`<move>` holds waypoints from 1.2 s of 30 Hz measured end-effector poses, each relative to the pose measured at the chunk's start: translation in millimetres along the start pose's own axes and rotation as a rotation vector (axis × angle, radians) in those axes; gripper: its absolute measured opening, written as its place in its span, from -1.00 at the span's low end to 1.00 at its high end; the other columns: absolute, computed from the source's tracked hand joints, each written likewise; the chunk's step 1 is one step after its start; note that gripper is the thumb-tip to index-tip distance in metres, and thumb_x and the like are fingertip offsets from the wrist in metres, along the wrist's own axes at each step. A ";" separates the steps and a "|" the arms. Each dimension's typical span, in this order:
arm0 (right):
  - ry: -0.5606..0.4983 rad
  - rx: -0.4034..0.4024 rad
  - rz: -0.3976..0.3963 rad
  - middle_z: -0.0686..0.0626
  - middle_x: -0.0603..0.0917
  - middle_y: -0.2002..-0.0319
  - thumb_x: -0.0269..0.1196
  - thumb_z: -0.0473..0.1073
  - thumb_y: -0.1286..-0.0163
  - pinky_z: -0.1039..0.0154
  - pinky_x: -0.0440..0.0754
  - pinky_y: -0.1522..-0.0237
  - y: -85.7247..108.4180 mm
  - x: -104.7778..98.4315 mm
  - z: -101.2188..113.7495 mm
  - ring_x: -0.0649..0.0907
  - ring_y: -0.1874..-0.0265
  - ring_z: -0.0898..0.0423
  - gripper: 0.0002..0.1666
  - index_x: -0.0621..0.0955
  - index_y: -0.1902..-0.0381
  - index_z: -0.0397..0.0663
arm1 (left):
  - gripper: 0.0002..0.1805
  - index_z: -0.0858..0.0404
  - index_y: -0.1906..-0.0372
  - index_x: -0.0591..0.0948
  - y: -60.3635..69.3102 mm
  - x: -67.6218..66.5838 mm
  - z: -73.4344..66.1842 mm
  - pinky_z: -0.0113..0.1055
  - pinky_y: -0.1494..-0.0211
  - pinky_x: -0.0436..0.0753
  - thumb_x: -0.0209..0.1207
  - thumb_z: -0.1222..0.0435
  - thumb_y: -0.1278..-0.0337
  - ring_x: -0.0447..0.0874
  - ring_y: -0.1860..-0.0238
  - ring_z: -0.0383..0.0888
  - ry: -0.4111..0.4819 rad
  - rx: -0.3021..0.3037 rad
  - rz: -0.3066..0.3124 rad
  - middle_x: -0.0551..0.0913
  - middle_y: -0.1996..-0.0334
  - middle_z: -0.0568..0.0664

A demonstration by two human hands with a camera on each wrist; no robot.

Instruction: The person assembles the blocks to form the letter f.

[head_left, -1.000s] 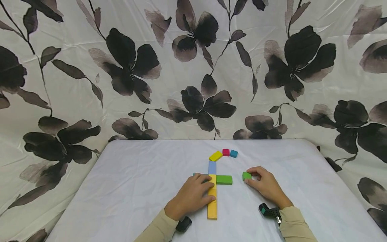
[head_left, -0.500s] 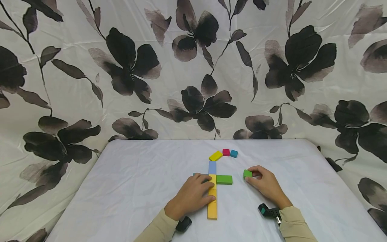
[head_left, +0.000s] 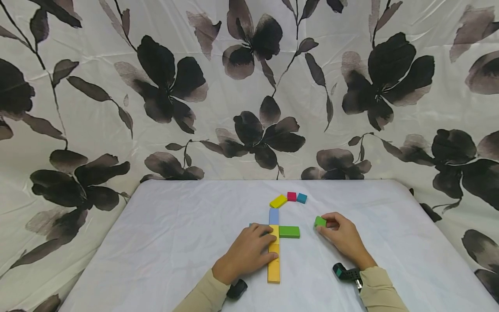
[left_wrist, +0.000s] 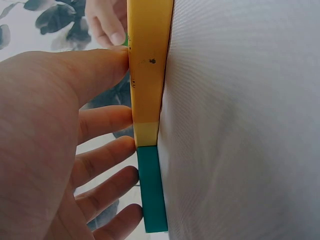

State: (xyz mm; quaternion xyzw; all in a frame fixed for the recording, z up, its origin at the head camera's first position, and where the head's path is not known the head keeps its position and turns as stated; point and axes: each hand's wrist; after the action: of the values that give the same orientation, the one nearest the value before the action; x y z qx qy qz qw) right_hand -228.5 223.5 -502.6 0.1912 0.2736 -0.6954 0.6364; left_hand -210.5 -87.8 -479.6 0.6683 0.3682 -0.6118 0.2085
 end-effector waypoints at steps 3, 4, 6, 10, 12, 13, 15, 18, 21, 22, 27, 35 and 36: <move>-0.018 -0.007 -0.011 -0.04 0.68 0.08 0.44 -0.01 -0.27 0.14 0.62 0.04 -0.7 0.6 -1.4 0.65 0.11 0.06 -0.53 0.62 -0.07 -0.07 | -0.50 0.03 -0.14 0.69 0.1 -0.5 -0.1 -0.13 -0.24 0.50 0.20 -0.17 -0.28 0.45 -0.23 -0.09 -0.001 0.000 -0.006 0.54 -0.22 -0.09; -0.023 -0.006 -0.013 -0.04 0.68 0.07 0.44 0.00 -0.27 0.14 0.63 0.04 -0.8 0.8 -1.5 0.65 0.10 0.06 -0.52 0.62 -0.07 -0.06 | -0.50 0.03 -0.14 0.69 0.1 -0.5 -0.1 -0.13 -0.24 0.50 0.20 -0.17 -0.28 0.45 -0.23 -0.09 -0.001 0.000 -0.008 0.54 -0.22 -0.08; -0.026 -0.005 -0.014 -0.04 0.68 0.06 0.44 0.02 -0.27 0.15 0.63 0.04 -0.9 1.1 -2.0 0.66 0.09 0.06 -0.51 0.62 -0.08 -0.06 | -0.50 0.03 -0.14 0.69 0.3 -0.5 -0.2 -0.13 -0.24 0.50 0.20 -0.17 -0.28 0.45 -0.23 -0.09 0.001 0.001 -0.009 0.54 -0.22 -0.08; -0.023 0.001 -0.024 -0.05 0.68 0.08 0.44 0.02 -0.28 0.19 0.62 0.07 -0.2 0.8 -0.8 0.66 0.11 0.06 -0.51 0.62 -0.08 -0.07 | -0.50 0.04 -0.14 0.69 0.6 0.1 -0.3 -0.13 -0.24 0.49 0.20 -0.17 -0.28 0.44 -0.23 -0.09 0.003 -0.002 -0.005 0.54 -0.22 -0.08; -0.029 0.003 -0.030 -0.05 0.68 0.08 0.44 0.02 -0.28 0.22 0.62 0.08 0.3 0.3 0.6 0.66 0.12 0.06 -0.51 0.62 -0.08 -0.07 | -0.49 0.03 -0.15 0.68 0.5 0.4 -0.4 -0.14 -0.25 0.49 0.20 -0.18 -0.28 0.44 -0.24 -0.10 0.004 -0.006 -0.001 0.53 -0.23 -0.09; -0.038 0.006 -0.034 -0.06 0.69 0.09 0.44 0.02 -0.28 0.23 0.62 0.10 0.4 0.1 1.3 0.66 0.13 0.05 -0.51 0.62 -0.08 -0.08 | -0.49 0.03 -0.15 0.68 0.3 0.6 -0.3 -0.14 -0.26 0.49 0.20 -0.18 -0.28 0.43 -0.24 -0.10 0.003 -0.008 0.002 0.53 -0.23 -0.09; -0.059 0.017 -0.034 -0.07 0.69 0.09 0.44 0.00 -0.29 0.27 0.61 0.13 1.0 -0.3 2.5 0.67 0.13 0.05 -0.51 0.61 -0.09 -0.09 | -0.49 0.02 -0.16 0.68 0.2 0.8 -0.3 -0.14 -0.26 0.48 0.19 -0.18 -0.29 0.43 -0.24 -0.10 0.003 -0.010 0.008 0.53 -0.24 -0.10; -0.092 0.039 -0.029 -0.09 0.70 0.09 0.45 -0.02 -0.28 0.32 0.60 0.19 0.9 -1.1 4.3 0.68 0.13 0.05 -0.51 0.61 -0.09 -0.10 | -0.49 0.02 -0.16 0.68 0.0 0.7 -0.4 -0.13 -0.26 0.49 0.18 -0.18 -0.29 0.43 -0.24 -0.10 0.006 -0.011 0.013 0.52 -0.24 -0.10; -0.111 0.049 -0.024 -0.12 0.70 0.09 0.45 -0.02 -0.28 0.35 0.59 0.25 1.0 -1.4 4.9 0.67 0.14 0.05 -0.49 0.60 -0.10 -0.12 | -0.49 0.03 -0.16 0.68 0.1 0.2 -0.7 -0.13 -0.25 0.49 0.18 -0.18 -0.29 0.43 -0.24 -0.10 0.008 -0.008 0.013 0.52 -0.24 -0.10; -0.114 0.052 -0.024 -0.12 0.70 0.09 0.45 -0.03 -0.28 0.36 0.59 0.27 0.8 -1.4 4.9 0.67 0.14 0.05 -0.49 0.60 -0.10 -0.13 | -0.49 0.03 -0.16 0.68 0.1 0.1 -0.8 -0.13 -0.25 0.49 0.18 -0.18 -0.30 0.43 -0.24 -0.10 0.009 -0.007 0.012 0.52 -0.24 -0.10; -0.125 0.064 -0.032 -0.14 0.69 0.07 0.44 -0.08 -0.30 0.36 0.58 0.29 -0.5 -0.6 3.9 0.65 0.13 0.05 -0.50 0.58 -0.13 -0.13 | -0.49 0.03 -0.16 0.67 0.4 -0.7 -0.8 -0.13 -0.24 0.50 0.18 -0.18 -0.30 0.43 -0.25 -0.10 0.010 -0.003 0.006 0.52 -0.24 -0.09; -0.128 0.087 -0.031 -0.15 0.67 0.05 0.42 -0.10 -0.31 0.37 0.57 0.30 -1.1 -1.2 7.1 0.62 0.12 0.04 -0.49 0.59 -0.16 -0.12 | -0.49 0.03 -0.16 0.67 0.4 -2.3 -1.0 -0.13 -0.25 0.49 0.18 -0.17 -0.30 0.43 -0.24 -0.09 0.001 0.001 0.001 0.53 -0.23 -0.09; -0.127 0.090 -0.029 -0.15 0.67 0.06 0.42 -0.10 -0.31 0.37 0.57 0.31 -1.1 -1.2 7.4 0.62 0.12 0.04 -0.50 0.59 -0.16 -0.12 | -0.49 0.03 -0.16 0.67 0.3 -2.4 -1.1 -0.13 -0.25 0.49 0.18 -0.17 -0.30 0.43 -0.25 -0.10 0.000 0.000 0.003 0.53 -0.23 -0.09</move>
State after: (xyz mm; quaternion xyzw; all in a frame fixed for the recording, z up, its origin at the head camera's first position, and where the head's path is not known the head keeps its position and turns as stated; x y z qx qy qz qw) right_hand -228.9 219.8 -495.9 0.1709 0.2039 -0.7269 0.6331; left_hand -209.5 -87.8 -477.2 0.6690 0.3672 -0.6113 0.2093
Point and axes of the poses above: each hand's wrist, its own y-axis away from the middle knuckle, its own x-axis out of the palm, z = x × y
